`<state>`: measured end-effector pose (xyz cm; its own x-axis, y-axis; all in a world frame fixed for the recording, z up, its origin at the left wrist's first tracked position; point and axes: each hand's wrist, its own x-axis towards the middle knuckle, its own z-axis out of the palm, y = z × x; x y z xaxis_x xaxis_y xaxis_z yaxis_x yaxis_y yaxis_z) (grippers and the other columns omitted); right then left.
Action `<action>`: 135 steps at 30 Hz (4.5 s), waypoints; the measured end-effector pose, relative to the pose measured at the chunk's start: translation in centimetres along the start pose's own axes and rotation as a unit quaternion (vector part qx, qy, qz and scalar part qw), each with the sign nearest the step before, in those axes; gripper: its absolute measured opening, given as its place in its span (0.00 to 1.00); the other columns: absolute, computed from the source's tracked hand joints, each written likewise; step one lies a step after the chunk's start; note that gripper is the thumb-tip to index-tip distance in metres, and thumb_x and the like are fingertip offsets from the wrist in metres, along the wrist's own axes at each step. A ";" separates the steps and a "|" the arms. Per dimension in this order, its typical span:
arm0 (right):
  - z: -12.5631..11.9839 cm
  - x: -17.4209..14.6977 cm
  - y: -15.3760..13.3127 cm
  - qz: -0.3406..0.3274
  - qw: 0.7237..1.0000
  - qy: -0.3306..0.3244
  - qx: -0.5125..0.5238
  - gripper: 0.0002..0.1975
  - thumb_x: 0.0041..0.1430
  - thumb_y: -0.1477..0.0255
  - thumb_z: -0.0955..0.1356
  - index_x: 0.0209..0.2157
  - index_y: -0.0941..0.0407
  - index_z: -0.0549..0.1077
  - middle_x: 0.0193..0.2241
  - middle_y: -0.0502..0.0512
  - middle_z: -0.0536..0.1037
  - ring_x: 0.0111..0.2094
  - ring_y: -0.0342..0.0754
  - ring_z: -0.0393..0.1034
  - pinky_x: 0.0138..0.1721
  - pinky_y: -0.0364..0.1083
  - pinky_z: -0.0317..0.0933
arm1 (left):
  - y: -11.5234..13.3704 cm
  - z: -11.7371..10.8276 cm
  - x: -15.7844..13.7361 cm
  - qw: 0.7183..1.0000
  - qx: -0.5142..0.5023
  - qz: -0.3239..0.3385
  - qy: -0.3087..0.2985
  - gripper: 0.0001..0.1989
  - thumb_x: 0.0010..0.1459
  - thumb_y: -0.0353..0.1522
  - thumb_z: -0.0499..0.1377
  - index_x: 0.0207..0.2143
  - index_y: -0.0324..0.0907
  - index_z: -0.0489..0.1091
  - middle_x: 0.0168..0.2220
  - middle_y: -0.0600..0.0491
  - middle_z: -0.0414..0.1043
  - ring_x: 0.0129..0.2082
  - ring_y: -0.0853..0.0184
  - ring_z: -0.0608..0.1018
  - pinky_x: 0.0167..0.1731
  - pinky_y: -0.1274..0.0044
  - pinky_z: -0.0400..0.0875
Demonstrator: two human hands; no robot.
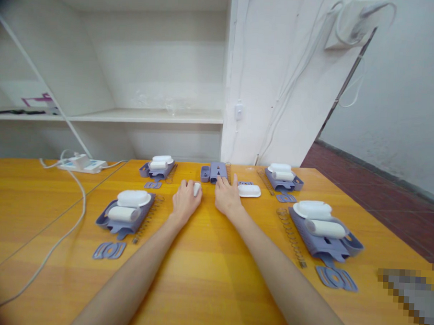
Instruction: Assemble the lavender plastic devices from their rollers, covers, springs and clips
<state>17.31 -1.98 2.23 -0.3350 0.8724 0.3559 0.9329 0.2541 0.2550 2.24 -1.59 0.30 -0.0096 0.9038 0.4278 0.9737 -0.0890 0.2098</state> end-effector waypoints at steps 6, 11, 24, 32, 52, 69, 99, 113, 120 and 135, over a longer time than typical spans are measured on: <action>-1.8 -3.2 -1.2 -0.013 1.000 0.012 0.000 0.20 0.55 0.76 0.59 0.49 0.63 0.69 0.51 0.66 0.67 0.51 0.56 0.58 0.59 0.63 0.34 | -0.2 -0.1 0.1 0.999 -0.010 -0.036 0.015 0.14 0.60 0.41 0.47 0.41 0.43 0.62 0.40 0.48 0.62 0.39 0.61 0.72 0.30 0.74 0.66; -3.7 -8.0 -2.6 -0.037 0.997 0.040 0.062 0.25 0.52 0.75 0.62 0.54 0.61 0.64 0.53 0.66 0.67 0.53 0.59 0.57 0.58 0.65 0.34 | -0.6 0.0 0.4 0.998 -0.034 -0.053 0.028 0.13 0.59 0.40 0.49 0.42 0.43 0.62 0.41 0.47 0.63 0.43 0.60 0.70 0.34 0.74 0.66; -6.7 -10.4 -0.6 -0.200 0.928 -0.020 0.314 0.21 0.56 0.70 0.63 0.52 0.53 0.67 0.54 0.58 0.67 0.54 0.51 0.61 0.57 0.57 0.48 | -0.8 0.1 0.5 0.996 -0.064 -0.052 0.037 0.14 0.59 0.40 0.50 0.44 0.43 0.62 0.42 0.47 0.65 0.44 0.61 0.70 0.37 0.74 0.66; -4.3 -9.6 0.7 -0.140 0.957 -0.002 0.254 0.25 0.61 0.61 0.60 0.58 0.52 0.61 0.56 0.61 0.63 0.53 0.54 0.58 0.53 0.55 0.52 | -0.8 0.2 0.4 0.995 -0.069 -0.050 0.043 0.14 0.59 0.40 0.50 0.44 0.43 0.62 0.41 0.47 0.65 0.44 0.61 0.70 0.37 0.74 0.66; -0.6 -8.2 1.9 0.025 0.979 0.088 0.180 0.27 0.58 0.54 0.61 0.54 0.55 0.65 0.49 0.61 0.68 0.51 0.56 0.59 0.51 0.54 0.51 | -0.9 -0.2 0.9 0.983 -0.155 -0.070 0.070 0.13 0.58 0.41 0.51 0.42 0.43 0.62 0.42 0.48 0.68 0.43 0.63 0.71 0.39 0.74 0.65; 0.4 -6.3 -0.1 0.086 0.948 0.167 0.256 0.41 0.53 0.58 0.66 0.62 0.60 0.45 0.58 0.67 0.59 0.59 0.57 0.52 0.55 0.57 0.50 | 1.9 -2.1 -0.8 0.926 -0.302 0.225 0.037 0.21 0.54 0.41 0.57 0.48 0.43 0.60 0.39 0.50 0.70 0.40 0.65 0.72 0.45 0.74 0.66; 0.3 -7.9 3.7 0.164 0.975 0.114 0.094 0.14 0.56 0.60 0.64 0.38 0.55 0.69 0.33 0.58 0.74 0.37 0.53 0.66 0.37 0.49 0.50 | -0.9 -0.9 0.4 0.946 -0.254 0.185 0.073 0.11 0.62 0.37 0.48 0.44 0.44 0.62 0.36 0.51 0.73 0.40 0.63 0.73 0.42 0.71 0.65; 0.5 -7.4 3.7 0.127 0.976 0.077 0.157 0.12 0.56 0.66 0.63 0.41 0.53 0.68 0.39 0.57 0.69 0.43 0.52 0.60 0.40 0.48 0.51 | -0.2 -0.4 -0.1 0.941 -0.251 0.214 0.074 0.15 0.59 0.39 0.52 0.47 0.43 0.61 0.37 0.49 0.72 0.41 0.61 0.74 0.45 0.69 0.66; 0.5 -6.9 4.2 0.140 0.974 0.052 0.168 0.10 0.55 0.65 0.62 0.39 0.53 0.67 0.39 0.56 0.67 0.42 0.52 0.59 0.37 0.47 0.51 | -0.3 -0.3 0.0 0.943 -0.246 0.214 0.069 0.15 0.59 0.39 0.52 0.47 0.43 0.61 0.38 0.48 0.72 0.41 0.61 0.74 0.44 0.68 0.66; 0.2 -7.0 4.4 0.168 0.975 0.119 0.089 0.07 0.55 0.70 0.62 0.35 0.57 0.64 0.35 0.59 0.68 0.39 0.53 0.60 0.38 0.48 0.50 | -0.3 -0.5 -0.1 0.945 -0.240 0.208 0.072 0.15 0.59 0.40 0.51 0.46 0.43 0.62 0.38 0.48 0.72 0.40 0.61 0.74 0.44 0.68 0.66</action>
<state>23.76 -6.90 0.72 -0.0072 0.8032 0.5957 0.9963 0.0568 -0.0645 1.89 -1.86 0.61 0.2878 0.6852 0.6690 0.6842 -0.6359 0.3570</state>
